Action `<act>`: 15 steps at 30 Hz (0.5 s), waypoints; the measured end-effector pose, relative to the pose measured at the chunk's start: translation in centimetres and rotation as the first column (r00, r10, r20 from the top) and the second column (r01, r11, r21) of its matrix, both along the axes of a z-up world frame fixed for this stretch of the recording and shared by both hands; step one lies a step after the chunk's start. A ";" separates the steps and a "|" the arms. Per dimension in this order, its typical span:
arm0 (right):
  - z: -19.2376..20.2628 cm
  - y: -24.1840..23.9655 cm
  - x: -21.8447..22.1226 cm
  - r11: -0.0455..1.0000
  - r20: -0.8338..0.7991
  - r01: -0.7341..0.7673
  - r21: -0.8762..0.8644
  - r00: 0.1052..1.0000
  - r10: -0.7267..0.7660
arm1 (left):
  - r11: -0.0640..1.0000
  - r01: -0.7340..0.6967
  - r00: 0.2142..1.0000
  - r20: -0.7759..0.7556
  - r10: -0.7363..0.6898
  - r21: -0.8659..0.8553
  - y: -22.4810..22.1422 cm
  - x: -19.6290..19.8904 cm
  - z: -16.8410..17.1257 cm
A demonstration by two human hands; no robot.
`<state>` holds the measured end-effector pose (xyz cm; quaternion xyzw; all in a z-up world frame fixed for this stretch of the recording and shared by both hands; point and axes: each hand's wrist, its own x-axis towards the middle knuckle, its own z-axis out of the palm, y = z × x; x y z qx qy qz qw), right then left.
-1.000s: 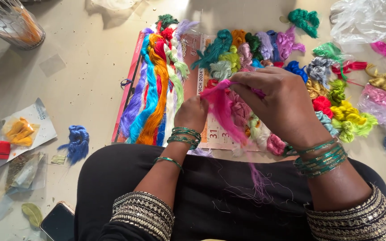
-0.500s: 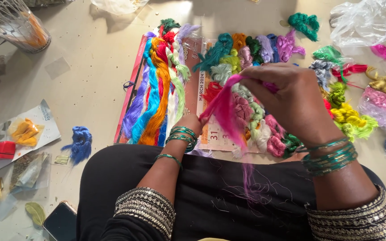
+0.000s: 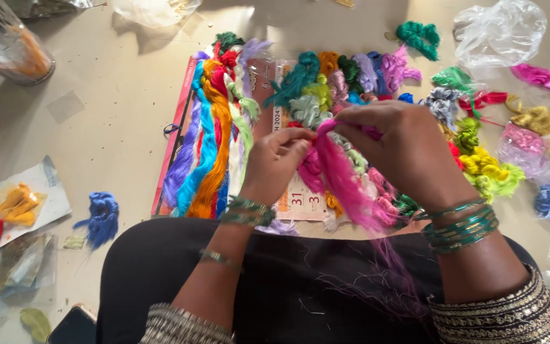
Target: The person sits on the floor and twists bundles of green and then pink synthetic craft fiber by hand, stretching and rolling the fibers between the palms into tight rope-like strands, then folding and coiling the twisted strand and setting it with the other colored fiber bundles laid out on a calendar on the floor.
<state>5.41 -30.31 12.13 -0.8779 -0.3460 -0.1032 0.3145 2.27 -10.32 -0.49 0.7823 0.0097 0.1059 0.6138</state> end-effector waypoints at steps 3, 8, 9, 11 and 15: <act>-0.7 0.4 0.2 0.999 0.007 -0.033 -0.001 0.999 0.033 | 0.996 0.085 0.978 0.193 -0.078 -0.024 -1.1 -1.3 2.6; -1.0 1.7 -0.4 0.998 -0.001 -0.052 -0.040 0.999 0.052 | 0.976 -0.135 0.970 0.221 0.096 0.168 -2.2 -0.7 1.4; -0.9 1.9 -0.5 0.998 0.001 -0.043 -0.050 0.999 0.043 | 0.956 -0.189 0.966 0.215 0.140 0.225 -2.2 -0.4 0.9; -0.8 1.8 -0.6 0.998 0.026 -0.046 -0.039 0.999 0.047 | 0.934 -0.206 0.963 0.232 0.140 0.292 -1.7 -0.3 0.4; -0.8 1.4 -0.6 0.998 0.120 -0.052 -0.034 0.991 0.056 | 0.912 -0.212 0.969 0.195 0.150 0.352 -0.9 0.7 -2.4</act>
